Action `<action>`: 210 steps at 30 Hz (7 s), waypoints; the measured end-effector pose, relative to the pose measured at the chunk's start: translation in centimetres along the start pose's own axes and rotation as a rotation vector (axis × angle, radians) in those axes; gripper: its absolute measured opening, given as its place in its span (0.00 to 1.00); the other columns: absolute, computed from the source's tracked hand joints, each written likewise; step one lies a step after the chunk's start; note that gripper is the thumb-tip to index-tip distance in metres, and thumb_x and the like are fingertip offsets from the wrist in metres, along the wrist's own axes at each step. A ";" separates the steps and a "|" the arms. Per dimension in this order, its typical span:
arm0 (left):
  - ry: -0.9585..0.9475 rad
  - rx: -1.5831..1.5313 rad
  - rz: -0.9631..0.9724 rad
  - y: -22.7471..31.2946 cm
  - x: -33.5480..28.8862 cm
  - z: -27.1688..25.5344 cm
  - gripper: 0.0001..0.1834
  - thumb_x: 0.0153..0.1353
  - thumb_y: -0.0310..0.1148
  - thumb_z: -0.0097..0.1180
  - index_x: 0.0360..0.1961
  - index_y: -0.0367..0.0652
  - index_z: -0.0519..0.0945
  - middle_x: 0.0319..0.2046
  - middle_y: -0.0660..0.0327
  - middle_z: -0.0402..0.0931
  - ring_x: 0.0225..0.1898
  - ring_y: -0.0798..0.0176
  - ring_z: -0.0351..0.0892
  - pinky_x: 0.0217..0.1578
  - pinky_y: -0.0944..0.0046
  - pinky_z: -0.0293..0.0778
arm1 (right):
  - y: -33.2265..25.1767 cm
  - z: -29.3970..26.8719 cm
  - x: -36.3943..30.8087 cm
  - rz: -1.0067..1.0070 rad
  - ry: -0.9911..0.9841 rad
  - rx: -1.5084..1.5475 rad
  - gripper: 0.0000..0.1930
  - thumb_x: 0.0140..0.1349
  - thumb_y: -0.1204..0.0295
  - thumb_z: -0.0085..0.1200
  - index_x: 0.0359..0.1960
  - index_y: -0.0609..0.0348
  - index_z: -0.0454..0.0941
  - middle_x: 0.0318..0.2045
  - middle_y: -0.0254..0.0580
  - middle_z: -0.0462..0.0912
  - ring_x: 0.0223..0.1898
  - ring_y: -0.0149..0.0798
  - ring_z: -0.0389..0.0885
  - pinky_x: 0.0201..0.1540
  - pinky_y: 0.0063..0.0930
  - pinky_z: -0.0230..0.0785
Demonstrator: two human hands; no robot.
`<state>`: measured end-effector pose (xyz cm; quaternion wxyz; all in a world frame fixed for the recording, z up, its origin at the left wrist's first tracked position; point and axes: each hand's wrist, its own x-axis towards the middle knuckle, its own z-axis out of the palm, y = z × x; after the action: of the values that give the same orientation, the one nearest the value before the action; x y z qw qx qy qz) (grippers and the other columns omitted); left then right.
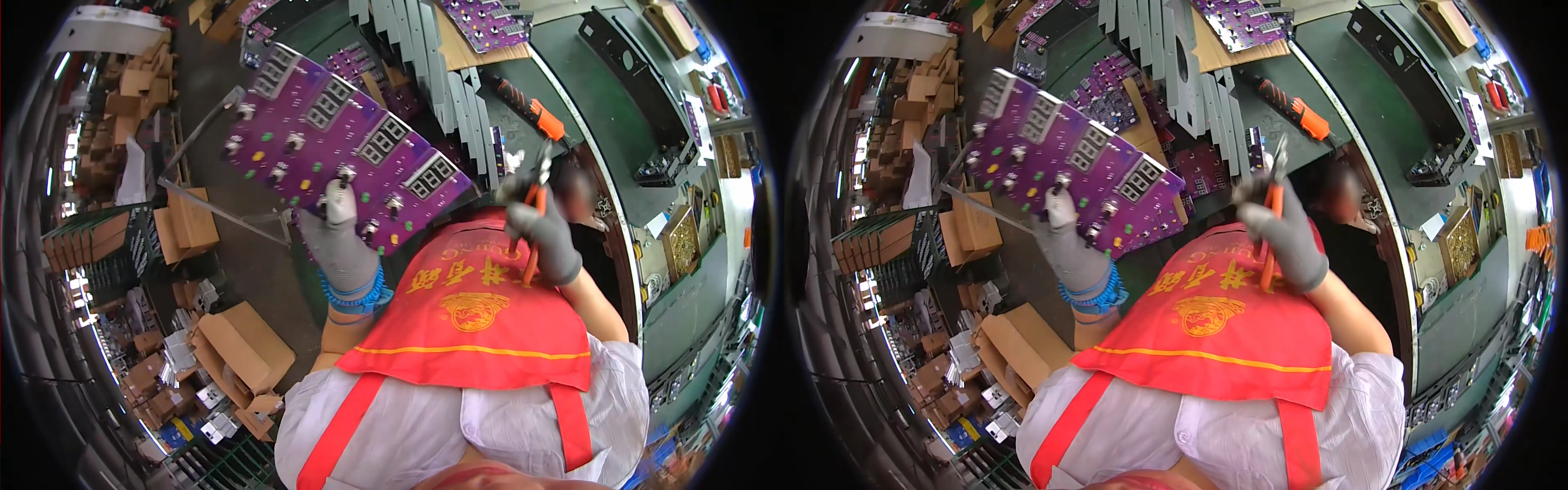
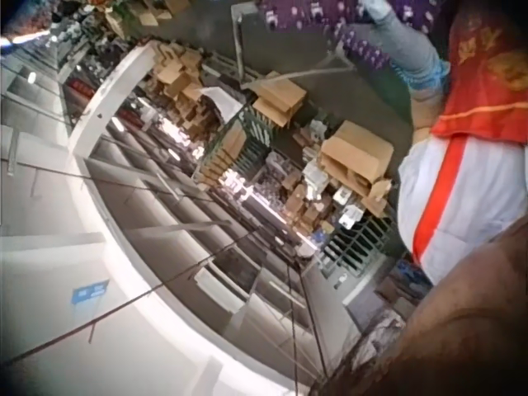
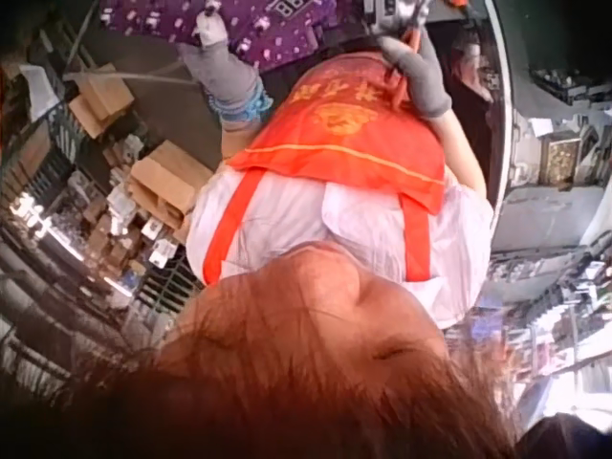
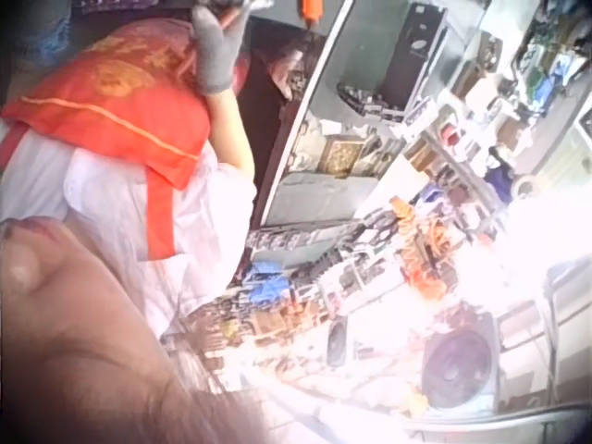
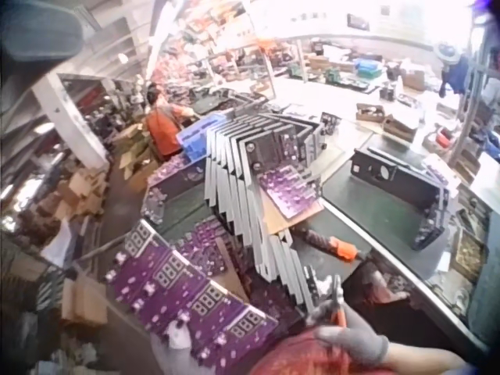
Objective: The person wipes the surface of purple circuit boards with a white cloth while holding them in gloved hands. After cleaning several boards, the person places them on a table and moves a red stool to a different location. The person then picks up a power supply unit and places it on the table before moving a green mat.
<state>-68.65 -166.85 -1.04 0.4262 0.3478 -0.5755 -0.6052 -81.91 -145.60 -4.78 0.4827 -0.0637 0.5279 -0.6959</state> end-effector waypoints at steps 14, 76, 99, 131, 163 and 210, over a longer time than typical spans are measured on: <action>0.235 -0.146 0.485 -1.0 -0.4 -2.1 0.13 0.69 0.26 0.43 0.51 0.32 0.72 0.46 0.56 0.75 0.40 0.69 0.79 0.39 0.71 0.82 | -6.1 5.1 -2.7 -0.832 0.200 -1.256 0.31 0.43 0.77 0.62 0.55 0.62 0.73 0.42 0.49 0.77 0.41 0.48 0.77 0.46 0.36 0.69; 0.339 0.092 0.468 -0.3 4.4 3.1 0.22 0.65 0.31 0.52 0.58 0.34 0.69 0.57 0.49 0.65 0.51 0.56 0.74 0.52 0.61 0.76 | -4.6 9.0 -1.6 -0.748 -0.519 -1.375 0.20 0.37 0.73 0.61 0.36 0.53 0.72 0.29 0.39 0.73 0.32 0.45 0.76 0.32 0.41 0.68; 0.209 -0.068 0.398 -1.4 1.6 3.9 0.21 0.62 0.39 0.57 0.51 0.37 0.73 0.46 0.55 0.74 0.45 0.59 0.74 0.48 0.59 0.71 | -9.7 6.4 1.5 -0.716 -0.115 -1.450 0.15 0.42 0.74 0.61 0.33 0.53 0.73 0.25 0.39 0.73 0.28 0.44 0.78 0.31 0.35 0.70; -0.116 -0.528 0.003 -3.8 0.7 2.1 0.19 0.64 0.29 0.54 0.55 0.36 0.68 0.47 0.54 0.74 0.44 0.60 0.76 0.44 0.58 0.76 | -11.5 7.7 0.5 -0.790 -0.091 -1.380 0.14 0.39 0.75 0.59 0.28 0.60 0.69 0.21 0.44 0.69 0.23 0.51 0.74 0.25 0.36 0.64; -0.255 0.004 0.580 -2.4 -0.3 2.8 0.12 0.62 0.26 0.57 0.45 0.33 0.76 0.41 0.56 0.78 0.34 0.67 0.78 0.38 0.63 0.76 | -11.3 7.8 0.9 -0.789 -0.127 -1.215 0.10 0.44 0.75 0.60 0.27 0.60 0.71 0.19 0.44 0.71 0.20 0.47 0.72 0.23 0.35 0.62; 0.549 -0.285 -0.824 -28.0 14.6 -2.9 0.37 0.61 0.46 0.58 0.65 0.49 0.53 0.58 0.54 0.63 0.51 0.55 0.71 0.43 0.51 0.75 | -7.1 5.3 1.4 -0.341 0.007 -1.387 0.11 0.51 0.71 0.61 0.30 0.60 0.70 0.21 0.46 0.74 0.22 0.46 0.79 0.27 0.34 0.68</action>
<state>-74.98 -182.11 -28.10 0.3309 0.6302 -0.1693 -0.6817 -83.77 -150.39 2.53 0.2135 -0.4354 0.8332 -0.2657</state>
